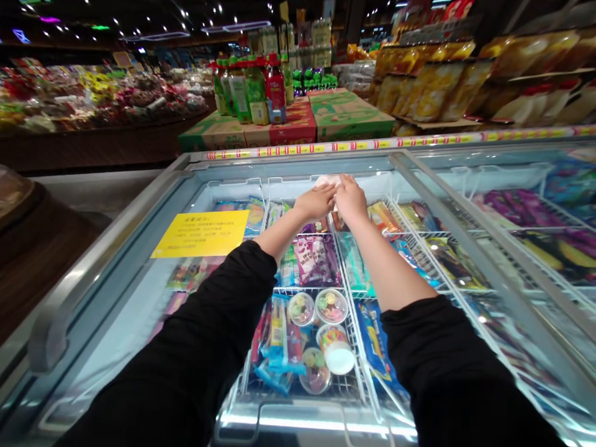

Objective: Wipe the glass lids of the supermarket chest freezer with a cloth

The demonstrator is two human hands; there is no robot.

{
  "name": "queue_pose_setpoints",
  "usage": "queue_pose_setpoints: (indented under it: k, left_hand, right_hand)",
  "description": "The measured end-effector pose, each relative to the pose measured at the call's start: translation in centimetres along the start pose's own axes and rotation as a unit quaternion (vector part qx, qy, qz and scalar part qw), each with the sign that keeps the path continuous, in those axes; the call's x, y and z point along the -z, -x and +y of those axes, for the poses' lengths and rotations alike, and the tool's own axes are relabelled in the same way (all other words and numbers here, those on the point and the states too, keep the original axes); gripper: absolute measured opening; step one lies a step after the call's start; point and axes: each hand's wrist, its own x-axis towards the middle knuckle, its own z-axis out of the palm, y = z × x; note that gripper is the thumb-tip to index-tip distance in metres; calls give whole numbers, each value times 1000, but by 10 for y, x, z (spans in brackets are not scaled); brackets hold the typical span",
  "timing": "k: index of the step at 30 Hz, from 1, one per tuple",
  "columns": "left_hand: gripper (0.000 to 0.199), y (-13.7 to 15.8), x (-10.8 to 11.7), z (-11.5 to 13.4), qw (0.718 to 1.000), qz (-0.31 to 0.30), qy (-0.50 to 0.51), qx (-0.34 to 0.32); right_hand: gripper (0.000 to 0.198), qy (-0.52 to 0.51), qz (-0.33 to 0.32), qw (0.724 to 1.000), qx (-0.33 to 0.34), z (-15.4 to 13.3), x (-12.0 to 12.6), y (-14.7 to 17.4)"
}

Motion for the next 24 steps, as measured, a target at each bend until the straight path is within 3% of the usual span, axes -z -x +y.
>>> queue_pose_setpoints:
  k: [8,12,16,22,24]
  left_hand:
    - [55,39,-6,3,995,-2,16,-103]
    - [58,23,2,6,998,-26,14,-52]
    - [60,12,1,18,1000,6,12,23]
    - [58,58,-14,42,997,16,38,-71]
    - [57,67,-14,45,996,5,53,-72]
  right_hand:
    - [61,-11,11,1000,-5,2,3,7]
    - [61,-25,21,999,-21,3,9,11]
    - [62,-56,44,996,-62,4,14,10]
    - [63,-83,71,993,-50,7,19,5]
    - [63,-90,60,993,-53,8,19,5]
